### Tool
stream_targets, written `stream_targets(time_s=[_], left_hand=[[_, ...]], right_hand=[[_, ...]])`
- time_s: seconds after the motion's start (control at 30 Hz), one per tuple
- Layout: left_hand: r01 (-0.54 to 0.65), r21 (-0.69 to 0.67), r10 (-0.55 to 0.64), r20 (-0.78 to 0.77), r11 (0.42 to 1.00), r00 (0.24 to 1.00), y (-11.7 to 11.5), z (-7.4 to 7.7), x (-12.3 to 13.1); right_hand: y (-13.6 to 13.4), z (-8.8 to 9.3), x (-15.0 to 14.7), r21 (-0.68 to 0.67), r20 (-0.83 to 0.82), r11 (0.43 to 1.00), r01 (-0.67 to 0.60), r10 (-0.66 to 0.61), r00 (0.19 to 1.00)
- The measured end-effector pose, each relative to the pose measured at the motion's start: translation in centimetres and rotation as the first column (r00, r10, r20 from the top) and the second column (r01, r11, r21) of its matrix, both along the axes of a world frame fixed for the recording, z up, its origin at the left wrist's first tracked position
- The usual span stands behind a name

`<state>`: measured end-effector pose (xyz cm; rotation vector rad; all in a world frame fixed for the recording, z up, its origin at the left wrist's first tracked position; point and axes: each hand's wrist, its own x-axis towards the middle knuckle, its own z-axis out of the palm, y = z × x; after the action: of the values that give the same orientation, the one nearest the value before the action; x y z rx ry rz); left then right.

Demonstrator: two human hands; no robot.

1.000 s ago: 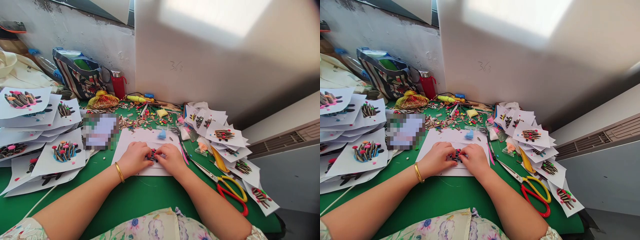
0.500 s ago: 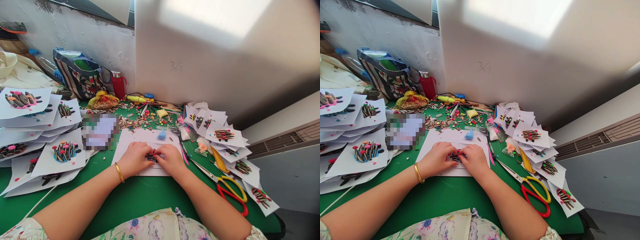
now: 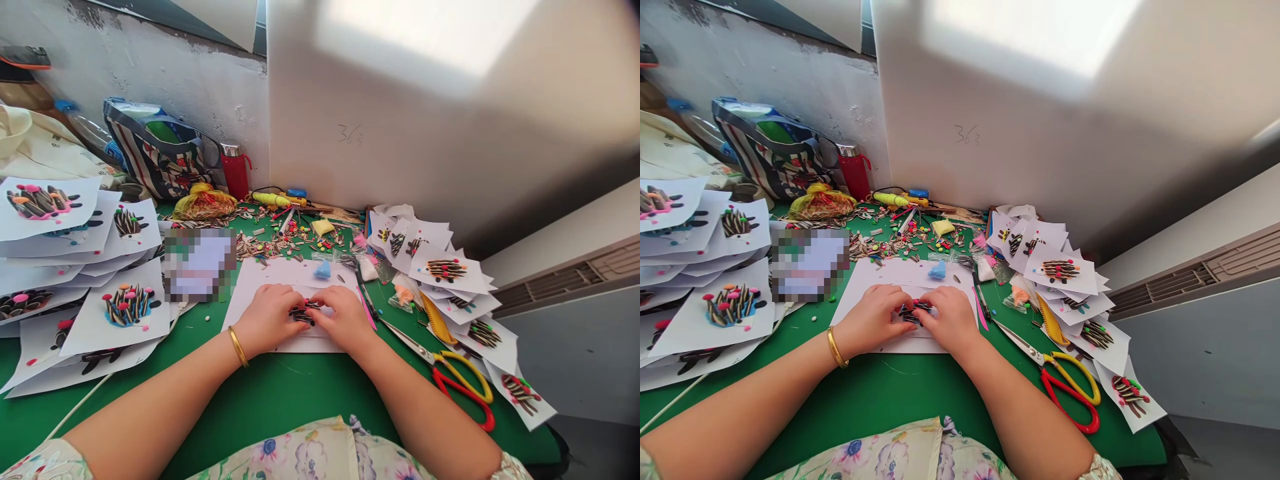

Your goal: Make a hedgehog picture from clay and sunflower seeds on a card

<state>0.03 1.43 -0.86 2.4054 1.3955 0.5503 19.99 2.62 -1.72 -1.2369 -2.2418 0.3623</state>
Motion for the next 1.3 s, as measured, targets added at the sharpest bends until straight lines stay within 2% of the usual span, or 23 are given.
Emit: stream_targets(time_s=[0.07,0.1,0.13,0.2,0.23,0.3,0.47,0.6,0.77,0.9,1.13,1.2,1.3], left_hand=[[-0.006,-0.002,0.006,0.054,1.0,0.999,0.1,0.1,0.0],[-0.016,0.0,0.016,0.083,1.0,0.996,0.2,0.2,0.0],[-0.034,0.006,0.033,0.11,0.999,0.993,0.3,0.2,-0.1],[-0.086,0.022,0.082,0.167,0.996,0.983,0.6,0.2,-0.3],[-0.118,0.025,0.111,0.198,0.993,0.974,0.8,0.1,-0.4],[-0.172,0.008,0.164,0.265,0.985,0.95,1.1,-0.1,-0.8],[-0.263,-0.038,0.259,0.359,0.964,0.897,1.6,-0.7,-1.3],[-0.29,-0.043,0.282,0.401,0.956,0.871,1.9,-1.0,-1.4],[-0.313,-0.1,0.324,0.436,0.945,0.84,2.3,-1.2,-1.5],[-0.308,-0.134,0.335,0.44,0.942,0.833,2.4,-1.2,-1.5],[-0.301,-0.175,0.348,0.471,0.938,0.811,2.5,-1.5,-1.5],[-0.294,-0.184,0.346,0.483,0.938,0.804,2.5,-1.6,-1.5],[-0.288,-0.188,0.344,0.492,0.939,0.799,2.5,-1.7,-1.5]], right_hand=[[1.1,0.3,1.7,0.076,0.001,0.995,0.06,-0.06,0.998],[1.7,0.3,2.8,0.109,0.027,0.986,0.125,-0.129,0.991],[2.4,0.3,4.0,0.147,0.056,0.963,0.225,-0.236,0.97],[3.7,0.2,6.2,0.198,0.113,0.877,0.438,-0.465,0.878],[4.3,0.0,7.1,0.199,0.145,0.838,0.508,-0.538,0.83],[5.0,-0.3,8.2,0.166,0.22,0.805,0.569,-0.593,0.774],[5.7,-0.9,8.5,0.092,0.31,0.807,0.583,-0.58,0.753],[5.9,-0.9,8.5,0.071,0.262,0.805,0.589,-0.585,0.768],[5.5,-0.3,8.9,0.091,0.223,0.772,0.629,-0.631,0.743],[5.2,0.0,9.2,0.009,0.302,0.809,0.587,-0.562,0.77],[5.5,0.3,9.8,0.07,0.124,0.801,0.595,-0.599,0.791],[5.7,0.6,9.4,0.056,0.09,0.817,0.574,-0.577,0.812],[6.1,1.4,7.6,0.007,0.133,0.89,0.457,-0.453,0.881]])
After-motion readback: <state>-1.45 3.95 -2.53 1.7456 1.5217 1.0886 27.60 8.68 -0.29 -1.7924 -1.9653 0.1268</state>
